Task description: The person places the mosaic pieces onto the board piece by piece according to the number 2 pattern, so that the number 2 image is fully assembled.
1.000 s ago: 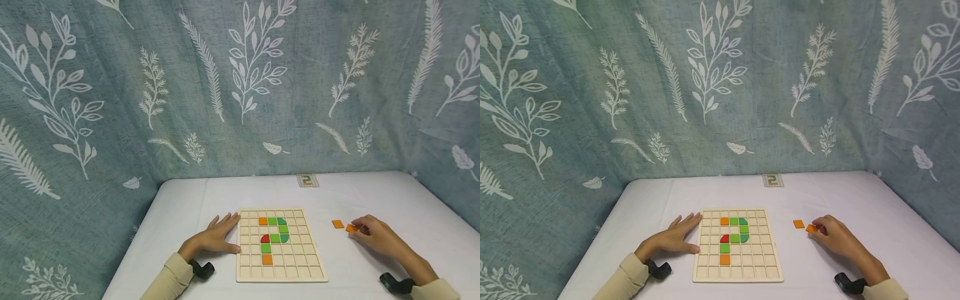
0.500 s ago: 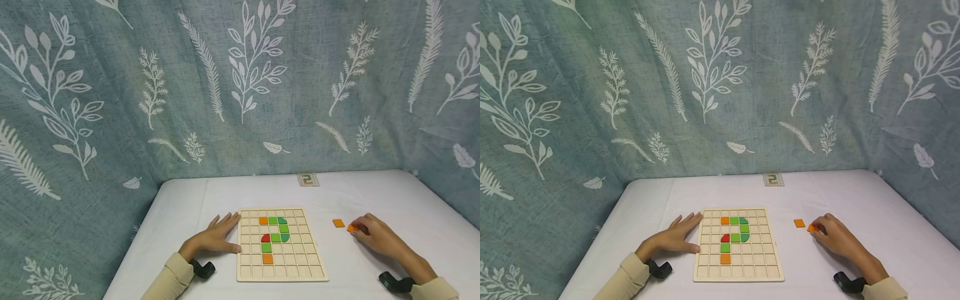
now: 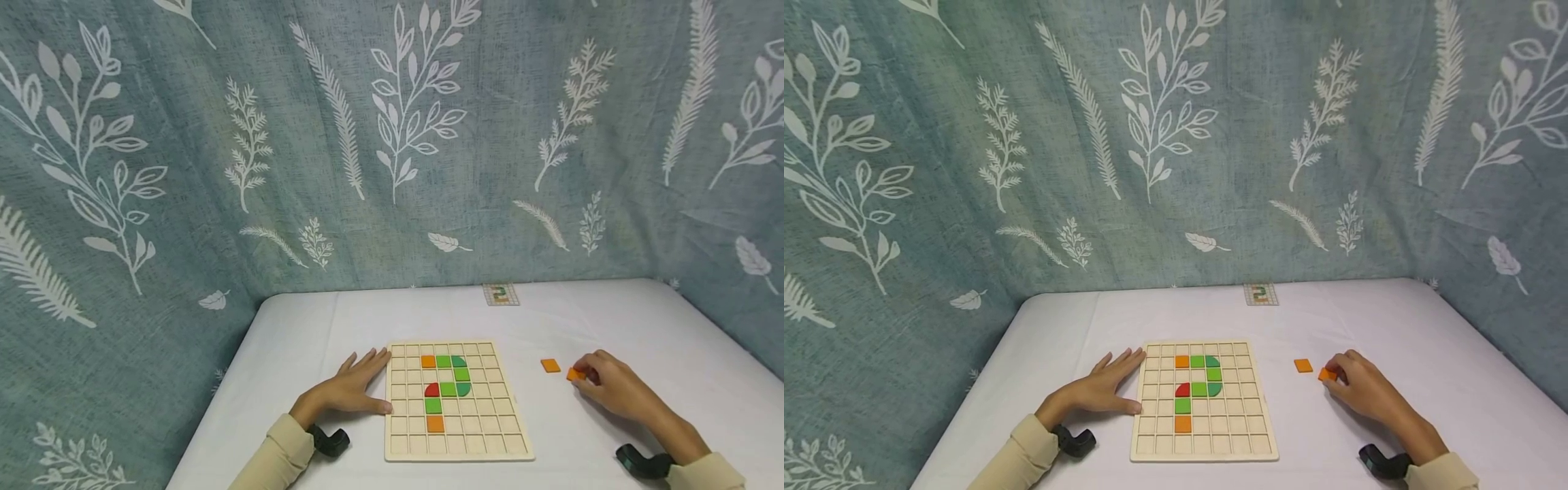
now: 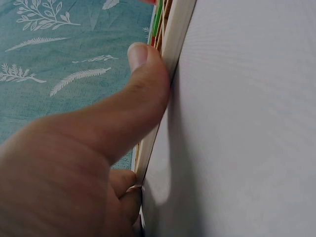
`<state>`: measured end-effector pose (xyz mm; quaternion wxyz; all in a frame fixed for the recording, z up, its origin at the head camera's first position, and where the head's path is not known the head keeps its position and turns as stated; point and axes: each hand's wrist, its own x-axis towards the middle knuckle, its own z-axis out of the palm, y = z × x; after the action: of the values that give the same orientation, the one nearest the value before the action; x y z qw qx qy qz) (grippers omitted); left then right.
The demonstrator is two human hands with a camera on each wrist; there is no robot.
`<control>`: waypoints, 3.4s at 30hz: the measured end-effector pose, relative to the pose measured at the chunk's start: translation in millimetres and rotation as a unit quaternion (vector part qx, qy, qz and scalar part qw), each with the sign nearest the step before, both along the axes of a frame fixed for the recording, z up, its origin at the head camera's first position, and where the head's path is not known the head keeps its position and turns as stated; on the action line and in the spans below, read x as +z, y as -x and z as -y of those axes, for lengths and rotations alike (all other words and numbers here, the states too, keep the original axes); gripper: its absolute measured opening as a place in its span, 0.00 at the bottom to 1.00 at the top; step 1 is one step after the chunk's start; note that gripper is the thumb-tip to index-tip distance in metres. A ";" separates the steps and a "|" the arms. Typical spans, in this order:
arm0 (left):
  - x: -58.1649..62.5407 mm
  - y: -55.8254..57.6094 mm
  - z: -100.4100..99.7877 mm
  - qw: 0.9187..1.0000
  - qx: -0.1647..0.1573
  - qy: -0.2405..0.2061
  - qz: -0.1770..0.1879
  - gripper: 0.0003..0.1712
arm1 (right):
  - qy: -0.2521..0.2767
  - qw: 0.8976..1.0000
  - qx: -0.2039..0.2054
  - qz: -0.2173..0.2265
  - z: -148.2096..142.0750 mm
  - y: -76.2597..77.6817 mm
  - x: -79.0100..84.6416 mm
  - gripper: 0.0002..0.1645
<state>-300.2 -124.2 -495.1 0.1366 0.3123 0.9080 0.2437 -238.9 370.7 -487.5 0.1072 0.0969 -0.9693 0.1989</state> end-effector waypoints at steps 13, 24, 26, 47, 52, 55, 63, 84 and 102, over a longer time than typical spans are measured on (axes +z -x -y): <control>1.2 -3.3 -1.1 1.000 0.005 0.001 0.003 0.62 | 0.014 1.000 -0.001 0.002 1.8 -3.1 3.5 0.12; 2.4 -0.3 -1.9 1.000 0.008 -0.001 -0.002 0.62 | 0.031 0.999 0.027 -0.035 11.5 -5.2 15.9 0.12; 0.9 -1.9 -0.8 1.000 0.006 -0.004 0.002 0.62 | 0.036 0.998 0.033 -0.025 15.7 -6.6 15.7 0.11; -3.1 -0.8 -0.1 1.000 0.003 0.003 0.004 0.63 | 0.075 0.982 0.171 -0.010 83.3 -23.6 45.7 0.07; 1.0 0.9 -0.9 1.000 0.002 -0.002 -0.008 0.62 | 0.077 0.977 0.199 -0.011 101.0 -20.9 53.9 0.07; 1.7 0.3 -0.9 1.000 0.001 -0.001 -0.005 0.62 | 0.081 0.972 0.220 -0.001 111.0 -19.3 53.0 0.08; -5.1 -3.7 1.9 1.000 0.003 0.000 0.009 0.63 | 0.092 0.961 0.258 0.042 144.3 -16.2 43.1 0.07; 5.1 2.4 2.6 1.000 0.010 0.019 -0.010 0.62 | 0.061 0.956 0.277 0.071 179.9 -12.3 24.2 0.09; -1.6 -3.1 4.4 1.000 0.007 0.005 0.004 0.63 | 0.032 0.955 0.285 0.081 182.2 -23.0 12.5 0.06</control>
<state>-297.1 -128.6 -496.7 0.1406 0.3040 0.9108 0.2412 -215.9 188.6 -475.0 -0.0294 0.3496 -0.8999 0.2589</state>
